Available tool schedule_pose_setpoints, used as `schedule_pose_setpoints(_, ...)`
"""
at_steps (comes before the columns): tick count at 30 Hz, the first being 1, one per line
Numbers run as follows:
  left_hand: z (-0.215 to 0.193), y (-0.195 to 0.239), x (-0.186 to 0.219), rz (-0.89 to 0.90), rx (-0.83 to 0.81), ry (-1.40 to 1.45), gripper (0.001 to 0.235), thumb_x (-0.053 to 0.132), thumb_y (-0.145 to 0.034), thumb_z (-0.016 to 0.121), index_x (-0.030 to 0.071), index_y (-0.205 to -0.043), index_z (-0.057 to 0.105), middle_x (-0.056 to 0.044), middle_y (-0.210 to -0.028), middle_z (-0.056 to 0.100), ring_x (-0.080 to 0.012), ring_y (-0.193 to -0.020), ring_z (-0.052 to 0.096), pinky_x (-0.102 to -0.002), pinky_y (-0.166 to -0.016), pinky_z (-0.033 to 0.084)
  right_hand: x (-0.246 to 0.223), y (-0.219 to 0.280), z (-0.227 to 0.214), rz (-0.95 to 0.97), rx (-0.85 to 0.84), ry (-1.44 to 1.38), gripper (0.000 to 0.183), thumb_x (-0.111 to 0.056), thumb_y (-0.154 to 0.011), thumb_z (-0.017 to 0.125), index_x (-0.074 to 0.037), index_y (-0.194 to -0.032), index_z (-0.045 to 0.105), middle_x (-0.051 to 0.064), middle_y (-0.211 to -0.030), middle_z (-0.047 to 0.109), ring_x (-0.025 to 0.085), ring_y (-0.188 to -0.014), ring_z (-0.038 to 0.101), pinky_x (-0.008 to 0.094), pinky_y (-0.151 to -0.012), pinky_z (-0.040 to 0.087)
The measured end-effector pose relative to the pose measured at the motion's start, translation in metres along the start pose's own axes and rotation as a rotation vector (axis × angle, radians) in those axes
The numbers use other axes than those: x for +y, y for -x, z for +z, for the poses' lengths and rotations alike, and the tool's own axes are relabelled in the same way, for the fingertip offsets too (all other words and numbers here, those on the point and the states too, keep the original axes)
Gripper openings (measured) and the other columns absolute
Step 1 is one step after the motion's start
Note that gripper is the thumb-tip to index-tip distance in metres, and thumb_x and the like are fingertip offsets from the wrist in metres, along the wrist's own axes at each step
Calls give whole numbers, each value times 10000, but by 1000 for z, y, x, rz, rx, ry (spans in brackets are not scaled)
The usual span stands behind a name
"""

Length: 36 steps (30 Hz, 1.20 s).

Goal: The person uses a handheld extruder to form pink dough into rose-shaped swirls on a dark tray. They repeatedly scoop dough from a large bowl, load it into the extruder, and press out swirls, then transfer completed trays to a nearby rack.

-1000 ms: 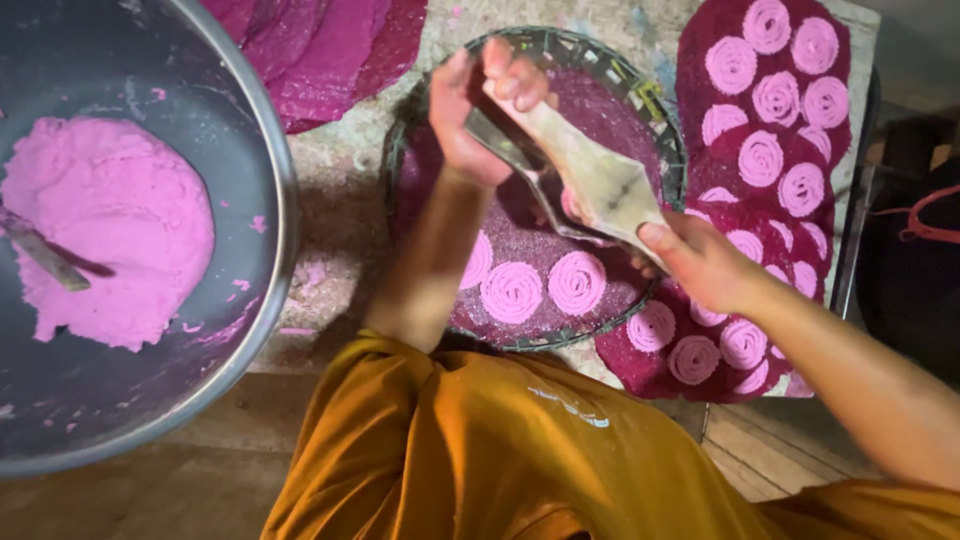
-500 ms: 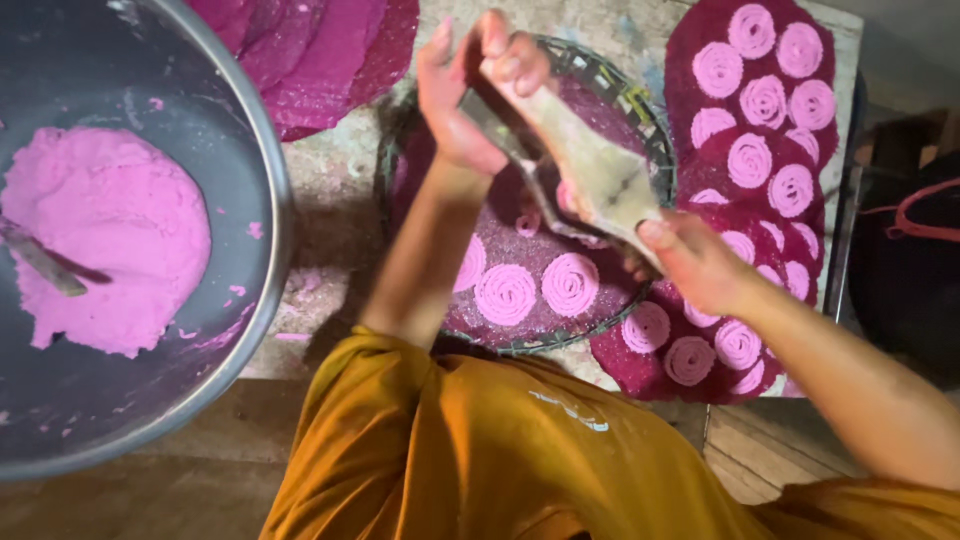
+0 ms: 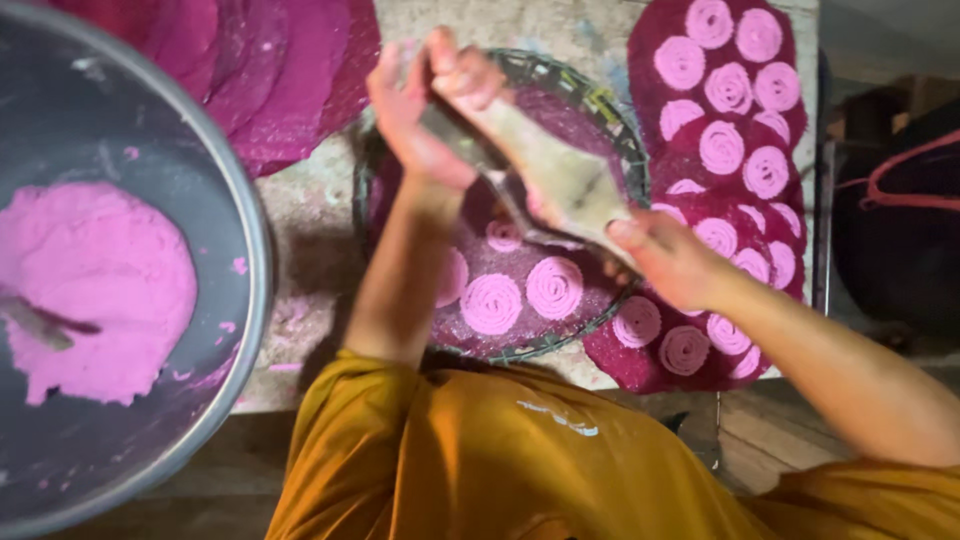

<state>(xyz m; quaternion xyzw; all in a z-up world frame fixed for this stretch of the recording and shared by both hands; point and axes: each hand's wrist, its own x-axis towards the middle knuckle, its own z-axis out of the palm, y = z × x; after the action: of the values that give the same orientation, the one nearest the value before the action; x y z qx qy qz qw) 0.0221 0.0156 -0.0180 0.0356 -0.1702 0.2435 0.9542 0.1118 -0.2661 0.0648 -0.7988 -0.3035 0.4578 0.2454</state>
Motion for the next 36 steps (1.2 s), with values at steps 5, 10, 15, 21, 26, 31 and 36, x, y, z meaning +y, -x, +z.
schedule_pose_setpoints(5,7,27,-4,0,172,-21,437,545,-1011,432,120,-934,507,-21,-821,519,-199,-814,504,-361,-735,457,0,25,3,37,-120,-136,676,-593,-1011,372,-18,-809,665,60,-686,656,161,-615,624,324,-597,527)
schedule_pose_setpoints(10,-2,15,-33,13,259,38,396,506,-982,413,129,-899,497,-15,-783,511,-206,-787,505,-405,-776,478,-6,27,-18,91,0,-4,647,-604,-969,396,-33,-826,662,48,-672,660,151,-587,629,326,-561,528)
schedule_pose_setpoints(15,-6,-5,-4,24,52,-42,431,547,-1020,415,144,-909,517,-9,-783,515,-169,-725,522,-345,-698,481,-12,6,0,-42,61,-43,611,-590,-989,403,-33,-902,637,37,-697,639,129,-613,623,304,-563,534)
schedule_pose_setpoints(21,5,24,-7,8,180,-49,446,554,-1027,414,136,-913,521,-6,-764,501,-175,-693,499,-352,-644,453,-10,29,12,61,-100,-159,653,-583,-993,386,-19,-840,678,43,-635,644,151,-553,602,314,-539,515)
schedule_pose_setpoints(26,-2,13,-42,47,273,-39,418,533,-996,436,141,-867,502,7,-719,480,-188,-690,482,-386,-680,444,-7,34,-18,114,28,29,645,-562,-991,379,-16,-794,660,58,-617,654,161,-547,636,331,-547,523)
schedule_pose_setpoints(31,-5,-16,-12,28,201,-39,437,541,-971,414,125,-874,508,-1,-720,486,-194,-706,489,-382,-683,441,-15,4,-4,-12,141,86,600,-550,-996,395,-32,-812,636,52,-626,643,157,-569,635,332,-552,518)
schedule_pose_setpoints(36,12,0,19,36,42,-140,438,543,-1037,410,136,-911,507,7,-772,506,-165,-749,515,-337,-684,449,-21,-2,24,-37,39,-102,607,-524,-1030,412,-14,-799,646,46,-631,628,137,-552,612,311,-535,506)
